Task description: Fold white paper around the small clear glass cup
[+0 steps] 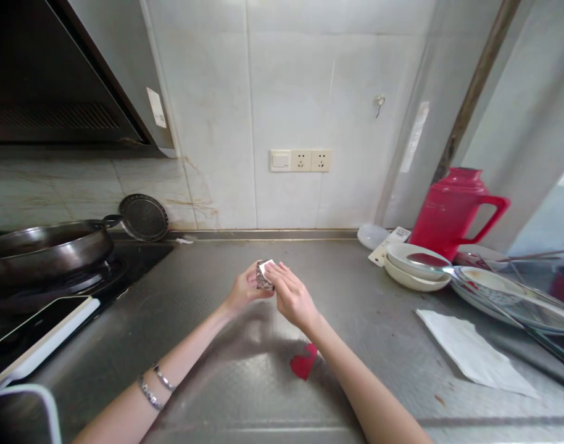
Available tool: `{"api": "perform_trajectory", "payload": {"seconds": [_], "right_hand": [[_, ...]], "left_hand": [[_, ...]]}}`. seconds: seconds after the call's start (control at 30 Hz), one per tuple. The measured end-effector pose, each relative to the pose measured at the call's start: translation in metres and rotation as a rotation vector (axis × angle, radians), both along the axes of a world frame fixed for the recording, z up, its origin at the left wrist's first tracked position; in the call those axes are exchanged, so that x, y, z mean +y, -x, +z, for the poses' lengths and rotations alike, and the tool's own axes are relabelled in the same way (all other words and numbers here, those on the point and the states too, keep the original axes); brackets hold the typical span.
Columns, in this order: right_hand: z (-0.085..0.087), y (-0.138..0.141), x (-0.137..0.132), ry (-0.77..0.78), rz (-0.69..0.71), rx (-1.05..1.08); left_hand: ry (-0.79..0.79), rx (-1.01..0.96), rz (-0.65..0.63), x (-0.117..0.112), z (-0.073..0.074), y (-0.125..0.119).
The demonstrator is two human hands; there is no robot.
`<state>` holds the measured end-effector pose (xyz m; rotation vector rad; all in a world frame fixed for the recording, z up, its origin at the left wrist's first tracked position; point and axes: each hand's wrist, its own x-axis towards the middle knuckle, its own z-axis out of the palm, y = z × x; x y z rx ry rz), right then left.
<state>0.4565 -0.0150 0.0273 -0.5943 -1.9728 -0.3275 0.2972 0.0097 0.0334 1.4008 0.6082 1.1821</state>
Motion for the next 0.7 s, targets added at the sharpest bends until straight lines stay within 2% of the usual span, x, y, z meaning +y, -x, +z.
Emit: {"api": "perform_trajectory", "payload": {"seconds": [0.2,0.47,0.53,0.7], "right_hand": [[0.000,-0.005,0.008,0.014,-0.068,0.094],[0.002,0.003,-0.004,-0.017,0.007,-0.068],[0.003,0.005,-0.005,0.013,0.025,-0.021],[0.003,0.009,-0.002,0.144,-0.003,0.253]], "left_hand": [[-0.001,0.042,-0.011,0.001,-0.001,0.000],[0.044,0.034,-0.040,0.005,-0.006,0.004],[0.041,0.048,-0.038,0.005,-0.006,0.004],[0.064,0.064,-0.014,0.001,-0.007,0.003]]}}
